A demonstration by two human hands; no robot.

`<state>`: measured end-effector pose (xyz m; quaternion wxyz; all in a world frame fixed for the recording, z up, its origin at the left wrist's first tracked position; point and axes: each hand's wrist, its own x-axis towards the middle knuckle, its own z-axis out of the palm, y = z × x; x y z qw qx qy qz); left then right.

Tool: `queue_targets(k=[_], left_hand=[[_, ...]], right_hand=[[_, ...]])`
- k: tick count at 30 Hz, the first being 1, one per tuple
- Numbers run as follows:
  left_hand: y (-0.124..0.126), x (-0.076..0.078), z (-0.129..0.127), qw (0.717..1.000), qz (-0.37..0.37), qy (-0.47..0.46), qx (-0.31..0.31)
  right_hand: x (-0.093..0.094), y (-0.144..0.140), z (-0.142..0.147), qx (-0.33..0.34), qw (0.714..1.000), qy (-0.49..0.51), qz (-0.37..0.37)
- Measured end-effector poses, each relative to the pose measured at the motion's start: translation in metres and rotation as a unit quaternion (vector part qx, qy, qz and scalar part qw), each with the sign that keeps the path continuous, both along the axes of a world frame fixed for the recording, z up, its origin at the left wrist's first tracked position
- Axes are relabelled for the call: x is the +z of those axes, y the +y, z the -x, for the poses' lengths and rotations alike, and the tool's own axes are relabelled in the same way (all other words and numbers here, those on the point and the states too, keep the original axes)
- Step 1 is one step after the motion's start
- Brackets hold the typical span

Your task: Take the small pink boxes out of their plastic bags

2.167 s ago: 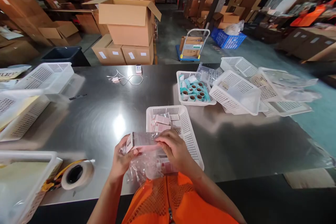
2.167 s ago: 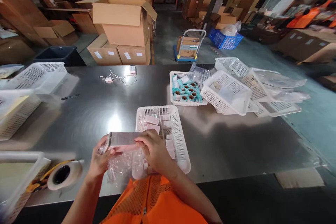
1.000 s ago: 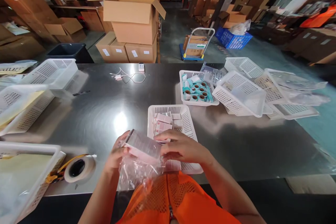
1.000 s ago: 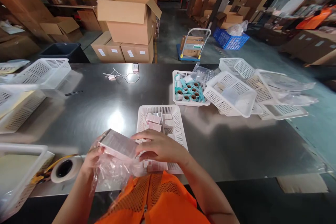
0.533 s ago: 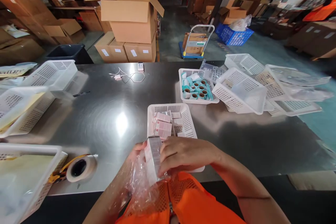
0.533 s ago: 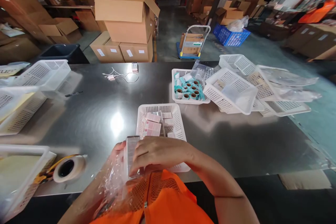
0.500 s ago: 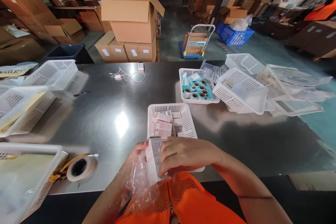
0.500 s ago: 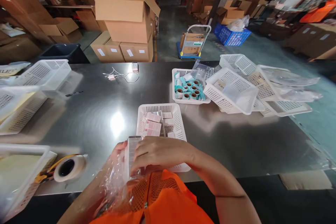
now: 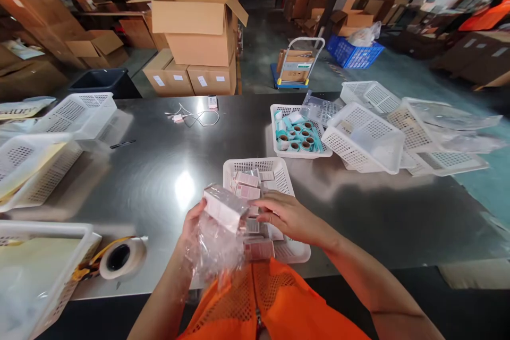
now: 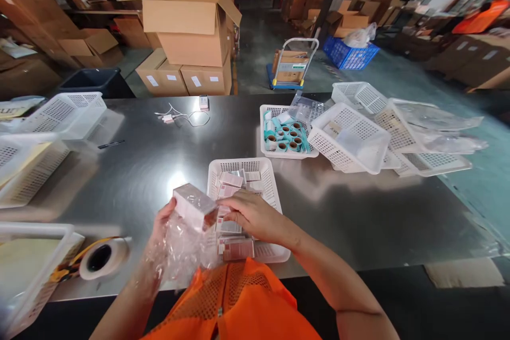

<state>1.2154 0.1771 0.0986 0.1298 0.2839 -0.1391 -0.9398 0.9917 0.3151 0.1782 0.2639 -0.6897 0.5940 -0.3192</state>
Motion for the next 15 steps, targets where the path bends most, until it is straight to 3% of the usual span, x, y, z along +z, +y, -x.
queue_targets(k=[4, 8, 10, 12, 14, 15], left_hand=[[-0.015, 0.005, 0.014, 0.997, 0.037, -0.064, 0.004], [-0.013, 0.007, 0.022, 0.972, 0.195, -0.117, 0.056], [-0.013, 0.006, 0.022, 0.960, 0.244, -0.122, 0.060], [-0.015, 0.002, 0.020, 0.948, 0.281, -0.136, 0.057], [-0.015, -0.002, 0.018, 0.925, 0.331, -0.175, 0.064], [-0.014, -0.005, 0.017, 0.911, 0.354, -0.199, 0.072]], right_hand=[[-0.013, 0.000, 0.005, -0.054, 0.996, -0.046, -0.057], [-0.023, -0.003, 0.019, 0.000, 0.974, -0.206, -0.098], [-0.035, -0.004, 0.021, 0.001, 0.925, -0.366, -0.098], [-0.053, -0.005, 0.016, -0.035, 0.844, -0.525, -0.101], [-0.073, -0.007, 0.005, -0.085, 0.773, -0.621, -0.095], [-0.083, -0.009, -0.002, -0.111, 0.753, -0.643, -0.088]])
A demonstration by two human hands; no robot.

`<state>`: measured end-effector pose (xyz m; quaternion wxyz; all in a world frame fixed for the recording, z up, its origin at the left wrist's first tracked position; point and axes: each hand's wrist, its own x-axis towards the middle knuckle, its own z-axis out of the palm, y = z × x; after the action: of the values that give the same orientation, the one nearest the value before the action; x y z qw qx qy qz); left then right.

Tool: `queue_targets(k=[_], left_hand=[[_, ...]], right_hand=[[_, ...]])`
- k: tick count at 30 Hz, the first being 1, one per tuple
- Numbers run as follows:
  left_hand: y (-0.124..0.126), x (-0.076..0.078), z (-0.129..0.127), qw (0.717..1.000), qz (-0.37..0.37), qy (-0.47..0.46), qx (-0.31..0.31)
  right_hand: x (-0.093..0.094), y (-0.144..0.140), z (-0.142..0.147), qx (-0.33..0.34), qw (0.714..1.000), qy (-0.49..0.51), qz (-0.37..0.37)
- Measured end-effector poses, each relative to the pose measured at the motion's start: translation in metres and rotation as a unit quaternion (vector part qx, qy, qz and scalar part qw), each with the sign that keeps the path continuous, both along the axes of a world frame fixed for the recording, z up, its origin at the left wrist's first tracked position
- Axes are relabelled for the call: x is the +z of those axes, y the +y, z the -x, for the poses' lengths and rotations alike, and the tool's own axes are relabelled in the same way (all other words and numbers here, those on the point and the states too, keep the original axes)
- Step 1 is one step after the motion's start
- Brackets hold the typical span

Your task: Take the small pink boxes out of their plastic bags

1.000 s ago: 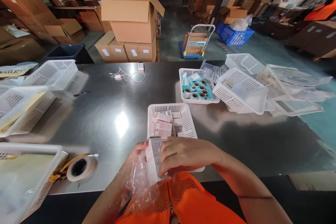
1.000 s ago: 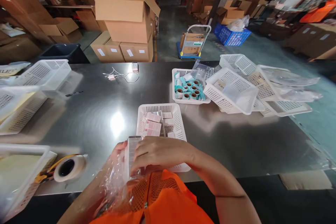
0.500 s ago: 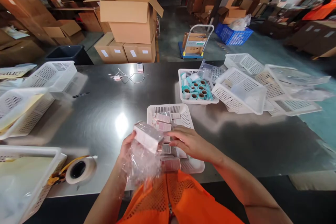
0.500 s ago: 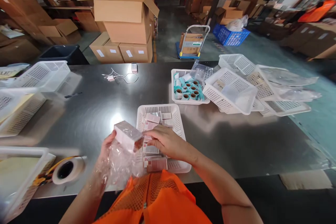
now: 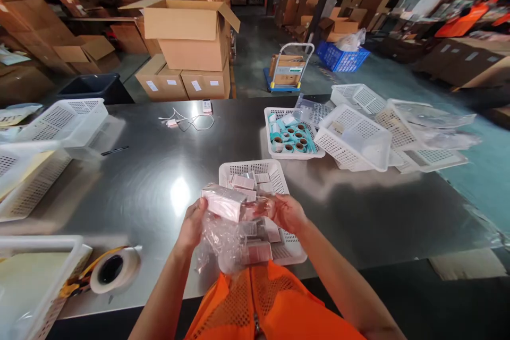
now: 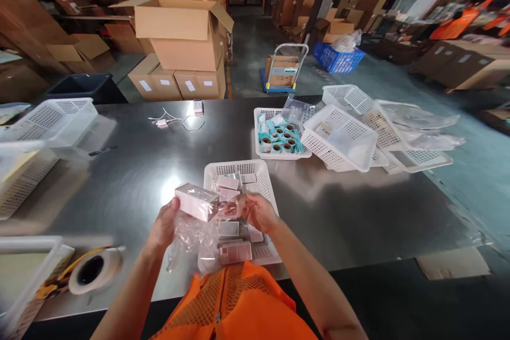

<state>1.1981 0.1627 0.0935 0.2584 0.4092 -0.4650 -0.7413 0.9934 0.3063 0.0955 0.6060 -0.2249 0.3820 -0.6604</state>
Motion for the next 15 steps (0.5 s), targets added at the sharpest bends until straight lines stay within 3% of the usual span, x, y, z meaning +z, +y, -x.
queue_targets(k=[4, 8, 15], left_hand=[[0.010, -0.009, -0.004, 0.991, 0.075, -0.082, 0.070], [0.020, -0.014, -0.012, 0.962, 0.145, -0.188, 0.132], [0.027, -0.023, -0.032, 0.914, 0.186, -0.342, 0.117]], right_hand=[[-0.032, -0.005, -0.033, -0.079, 0.997, -0.001, -0.021], [-0.055, -0.002, -0.067, -0.111, 0.993, -0.001, -0.037], [-0.083, 0.020, -0.110, -0.137, 0.988, 0.009, -0.075]])
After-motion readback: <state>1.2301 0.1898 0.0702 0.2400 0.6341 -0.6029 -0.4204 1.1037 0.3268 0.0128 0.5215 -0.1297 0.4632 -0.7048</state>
